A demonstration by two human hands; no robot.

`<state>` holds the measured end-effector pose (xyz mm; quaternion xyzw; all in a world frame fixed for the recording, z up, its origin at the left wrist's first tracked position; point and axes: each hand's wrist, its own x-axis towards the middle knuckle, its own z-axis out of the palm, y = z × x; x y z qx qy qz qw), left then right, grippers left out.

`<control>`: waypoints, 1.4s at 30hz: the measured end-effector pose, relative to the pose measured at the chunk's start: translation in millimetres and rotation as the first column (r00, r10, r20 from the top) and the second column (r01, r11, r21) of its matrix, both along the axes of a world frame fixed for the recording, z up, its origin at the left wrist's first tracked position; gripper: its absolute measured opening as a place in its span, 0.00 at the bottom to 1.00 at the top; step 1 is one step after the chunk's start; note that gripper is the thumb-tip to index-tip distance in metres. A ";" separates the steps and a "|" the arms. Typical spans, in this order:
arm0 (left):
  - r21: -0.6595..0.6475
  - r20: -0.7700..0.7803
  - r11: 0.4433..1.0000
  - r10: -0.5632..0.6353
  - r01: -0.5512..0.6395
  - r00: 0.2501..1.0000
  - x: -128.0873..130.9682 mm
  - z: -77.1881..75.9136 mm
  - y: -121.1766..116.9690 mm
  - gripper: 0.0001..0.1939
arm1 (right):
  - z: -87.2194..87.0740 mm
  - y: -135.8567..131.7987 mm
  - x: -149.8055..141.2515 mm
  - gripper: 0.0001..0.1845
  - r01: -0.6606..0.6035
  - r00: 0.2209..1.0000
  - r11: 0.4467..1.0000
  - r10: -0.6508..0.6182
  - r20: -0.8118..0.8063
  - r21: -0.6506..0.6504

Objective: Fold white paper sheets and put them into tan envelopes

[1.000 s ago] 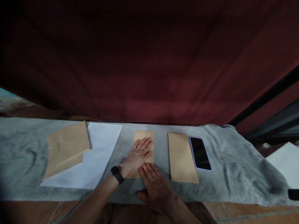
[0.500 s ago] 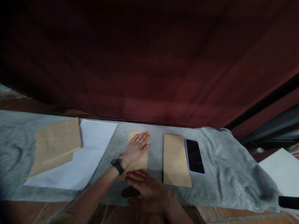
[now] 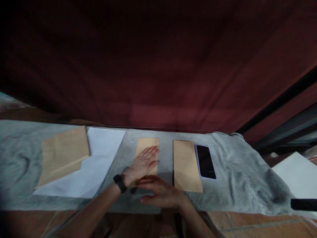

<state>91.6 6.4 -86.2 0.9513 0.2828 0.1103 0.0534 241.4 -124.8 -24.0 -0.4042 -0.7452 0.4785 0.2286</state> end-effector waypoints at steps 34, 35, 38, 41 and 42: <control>-0.212 0.006 0.939 -0.274 0.269 0.962 -46.5 37.1 -78.1 0.32 | -46.4 58.5 -4.6 0.26 0.364 0.790 0.801 -0.535 0.298 0.475; -0.229 0.004 0.935 -0.279 0.273 0.960 -47.8 37.6 -79.8 0.33 | -47.7 58.4 -5.4 0.26 0.334 0.770 0.796 -0.539 0.341 0.504; -0.294 -0.005 0.914 -0.295 0.280 0.956 -51.6 38.2 -84.7 0.36 | -51.2 60.3 -6.9 0.27 0.282 0.715 0.783 -0.557 0.423 0.554; -0.354 -0.011 0.889 -0.315 0.291 0.949 -54.7 37.2 -89.5 0.40 | -53.9 64.8 -7.8 0.28 0.270 0.673 0.767 -0.582 0.456 0.582; -0.366 -0.007 0.883 -0.318 0.293 0.948 -55.6 36.8 -91.1 0.41 | -54.9 66.3 -8.2 0.28 0.273 0.661 0.761 -0.593 0.459 0.589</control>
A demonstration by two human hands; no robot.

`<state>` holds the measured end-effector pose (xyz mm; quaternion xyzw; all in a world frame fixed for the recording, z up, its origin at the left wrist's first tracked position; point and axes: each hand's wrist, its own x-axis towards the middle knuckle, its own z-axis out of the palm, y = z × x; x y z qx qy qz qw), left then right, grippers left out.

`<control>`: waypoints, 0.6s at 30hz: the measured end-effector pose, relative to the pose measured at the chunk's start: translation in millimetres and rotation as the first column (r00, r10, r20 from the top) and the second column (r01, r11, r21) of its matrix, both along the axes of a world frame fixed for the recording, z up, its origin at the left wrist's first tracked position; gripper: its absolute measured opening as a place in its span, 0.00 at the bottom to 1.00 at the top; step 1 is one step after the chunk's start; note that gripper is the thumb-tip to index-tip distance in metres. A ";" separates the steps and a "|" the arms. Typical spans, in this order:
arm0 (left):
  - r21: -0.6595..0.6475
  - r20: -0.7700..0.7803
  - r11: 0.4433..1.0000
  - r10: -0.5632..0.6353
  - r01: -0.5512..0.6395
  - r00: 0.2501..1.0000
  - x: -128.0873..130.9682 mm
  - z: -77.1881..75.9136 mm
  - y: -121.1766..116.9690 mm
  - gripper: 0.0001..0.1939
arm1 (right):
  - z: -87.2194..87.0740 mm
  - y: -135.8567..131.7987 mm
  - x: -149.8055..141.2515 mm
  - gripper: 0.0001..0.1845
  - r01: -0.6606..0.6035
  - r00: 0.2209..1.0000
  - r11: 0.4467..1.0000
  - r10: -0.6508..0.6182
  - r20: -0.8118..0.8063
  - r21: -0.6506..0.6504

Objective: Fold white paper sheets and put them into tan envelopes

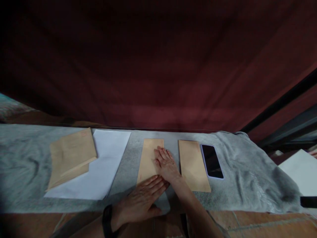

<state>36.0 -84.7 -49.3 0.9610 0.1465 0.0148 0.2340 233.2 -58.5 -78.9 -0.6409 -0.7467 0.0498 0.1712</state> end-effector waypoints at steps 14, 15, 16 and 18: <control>-0.207 0.052 0.973 -0.089 0.098 0.995 -20.7 10.8 -7.6 0.42 | -9.9 4.7 -10.3 0.31 0.168 0.985 0.984 -0.170 0.034 0.054; -0.219 0.060 0.970 -0.094 0.105 0.994 -20.6 14.1 -6.3 0.41 | -9.6 4.6 -10.8 0.32 0.174 0.984 0.984 -0.176 0.037 0.048; -0.227 0.067 0.968 -0.093 0.106 0.993 -20.0 17.7 -5.2 0.39 | -9.3 4.4 -11.3 0.32 0.181 0.982 0.983 -0.183 0.040 0.043; -0.233 0.080 0.969 -0.072 0.089 0.994 -17.7 24.5 -3.6 0.36 | -9.0 3.8 -12.5 0.32 0.197 0.979 0.980 -0.198 0.040 0.037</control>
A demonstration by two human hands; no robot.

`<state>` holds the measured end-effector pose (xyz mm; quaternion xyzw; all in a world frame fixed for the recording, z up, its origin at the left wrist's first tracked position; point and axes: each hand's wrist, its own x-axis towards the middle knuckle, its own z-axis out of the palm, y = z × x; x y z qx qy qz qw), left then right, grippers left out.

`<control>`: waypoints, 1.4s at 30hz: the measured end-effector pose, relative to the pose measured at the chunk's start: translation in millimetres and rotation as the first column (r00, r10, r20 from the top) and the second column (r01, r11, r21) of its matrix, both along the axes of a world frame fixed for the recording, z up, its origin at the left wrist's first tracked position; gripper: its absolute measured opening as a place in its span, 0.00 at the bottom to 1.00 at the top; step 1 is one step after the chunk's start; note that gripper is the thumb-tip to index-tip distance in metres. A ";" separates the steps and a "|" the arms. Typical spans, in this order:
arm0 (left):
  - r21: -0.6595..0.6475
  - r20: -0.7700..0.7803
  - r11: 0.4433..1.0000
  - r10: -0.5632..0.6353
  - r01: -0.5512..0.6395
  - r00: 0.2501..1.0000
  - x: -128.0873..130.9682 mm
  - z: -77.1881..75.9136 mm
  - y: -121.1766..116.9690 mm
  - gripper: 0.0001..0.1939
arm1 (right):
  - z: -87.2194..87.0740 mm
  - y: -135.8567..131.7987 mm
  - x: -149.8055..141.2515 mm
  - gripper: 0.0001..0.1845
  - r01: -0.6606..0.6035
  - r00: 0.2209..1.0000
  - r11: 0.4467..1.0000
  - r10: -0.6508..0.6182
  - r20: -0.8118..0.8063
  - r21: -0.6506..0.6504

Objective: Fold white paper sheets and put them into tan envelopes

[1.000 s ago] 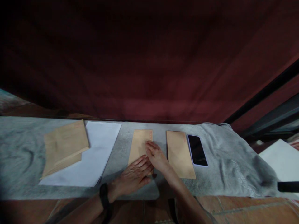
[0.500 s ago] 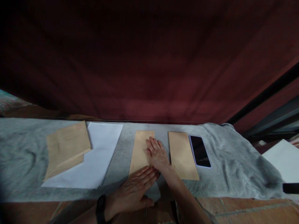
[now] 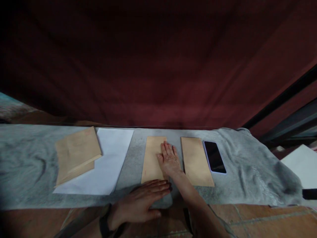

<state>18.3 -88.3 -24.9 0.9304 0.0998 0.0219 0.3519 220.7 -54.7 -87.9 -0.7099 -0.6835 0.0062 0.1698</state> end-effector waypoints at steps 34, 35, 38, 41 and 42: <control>0.554 0.057 0.703 0.502 -0.446 0.863 61.8 -47.1 98.6 0.28 | 40.2 -83.1 -18.5 0.35 -0.809 0.578 0.557 0.692 -0.433 -0.190; 0.559 0.061 0.695 0.509 -0.452 0.859 64.6 -47.2 99.8 0.28 | 41.0 -82.1 -18.1 0.35 -0.815 0.567 0.549 0.693 -0.445 -0.185; 0.563 0.056 0.681 0.535 -0.469 0.843 72.1 -48.9 103.6 0.27 | 44.6 -78.7 -17.6 0.35 -0.827 0.547 0.534 0.699 -0.460 -0.173; 0.555 0.068 0.670 0.554 -0.493 0.830 77.3 -52.1 107.4 0.28 | 49.4 -76.6 -17.1 0.36 -0.833 0.536 0.531 0.701 -0.470 -0.158; 0.552 0.075 0.669 0.555 -0.498 0.829 78.4 -53.2 108.5 0.28 | 50.7 -76.3 -17.0 0.37 -0.835 0.532 0.527 0.702 -0.474 -0.158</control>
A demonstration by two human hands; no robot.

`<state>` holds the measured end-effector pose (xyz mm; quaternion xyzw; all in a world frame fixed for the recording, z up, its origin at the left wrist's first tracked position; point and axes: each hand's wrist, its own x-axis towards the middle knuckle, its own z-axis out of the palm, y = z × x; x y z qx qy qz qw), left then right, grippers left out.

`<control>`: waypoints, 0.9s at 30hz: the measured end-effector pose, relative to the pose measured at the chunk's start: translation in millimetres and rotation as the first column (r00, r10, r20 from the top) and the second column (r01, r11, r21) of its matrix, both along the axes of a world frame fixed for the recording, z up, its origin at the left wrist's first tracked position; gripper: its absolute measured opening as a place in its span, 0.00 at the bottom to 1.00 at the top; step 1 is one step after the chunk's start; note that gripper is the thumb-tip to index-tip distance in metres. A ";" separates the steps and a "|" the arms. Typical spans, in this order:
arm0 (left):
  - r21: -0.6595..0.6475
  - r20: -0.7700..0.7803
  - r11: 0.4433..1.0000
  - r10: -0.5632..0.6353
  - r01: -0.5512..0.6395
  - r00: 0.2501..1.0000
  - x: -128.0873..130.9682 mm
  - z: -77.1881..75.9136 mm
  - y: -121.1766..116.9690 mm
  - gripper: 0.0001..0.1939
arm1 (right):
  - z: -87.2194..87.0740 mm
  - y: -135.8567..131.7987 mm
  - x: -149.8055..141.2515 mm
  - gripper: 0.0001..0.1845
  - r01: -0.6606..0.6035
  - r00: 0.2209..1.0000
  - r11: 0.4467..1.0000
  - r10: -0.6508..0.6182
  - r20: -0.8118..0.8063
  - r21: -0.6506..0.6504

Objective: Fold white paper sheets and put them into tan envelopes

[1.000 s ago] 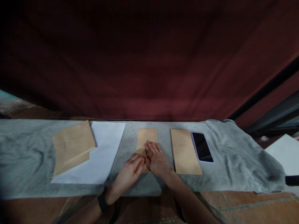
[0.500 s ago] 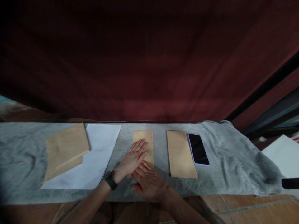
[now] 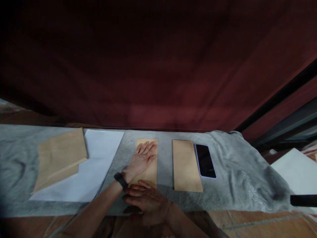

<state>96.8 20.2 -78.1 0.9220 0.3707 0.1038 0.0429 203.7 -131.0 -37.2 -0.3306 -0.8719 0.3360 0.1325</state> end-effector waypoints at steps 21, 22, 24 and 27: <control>0.006 0.030 0.979 -0.203 0.203 0.979 -15.6 -10.6 -29.2 0.29 | 0.7 46.0 45.9 0.19 0.502 0.414 0.662 -0.749 -0.517 -0.557; 0.010 0.038 0.981 -0.195 0.195 0.980 -15.8 -9.9 -33.1 0.29 | -2.4 49.8 47.0 0.18 0.559 0.348 0.621 -0.777 -0.524 -0.550; 0.025 0.050 0.978 -0.206 0.205 0.977 -16.6 -7.2 -40.5 0.29 | -8.4 55.4 47.7 0.18 0.638 0.254 0.552 -0.809 -0.530 -0.537; 0.057 0.055 0.968 -0.247 0.244 0.967 -20.0 -2.5 -49.8 0.30 | -17.0 58.6 46.8 0.17 0.708 0.227 0.508 -0.821 -0.524 -0.490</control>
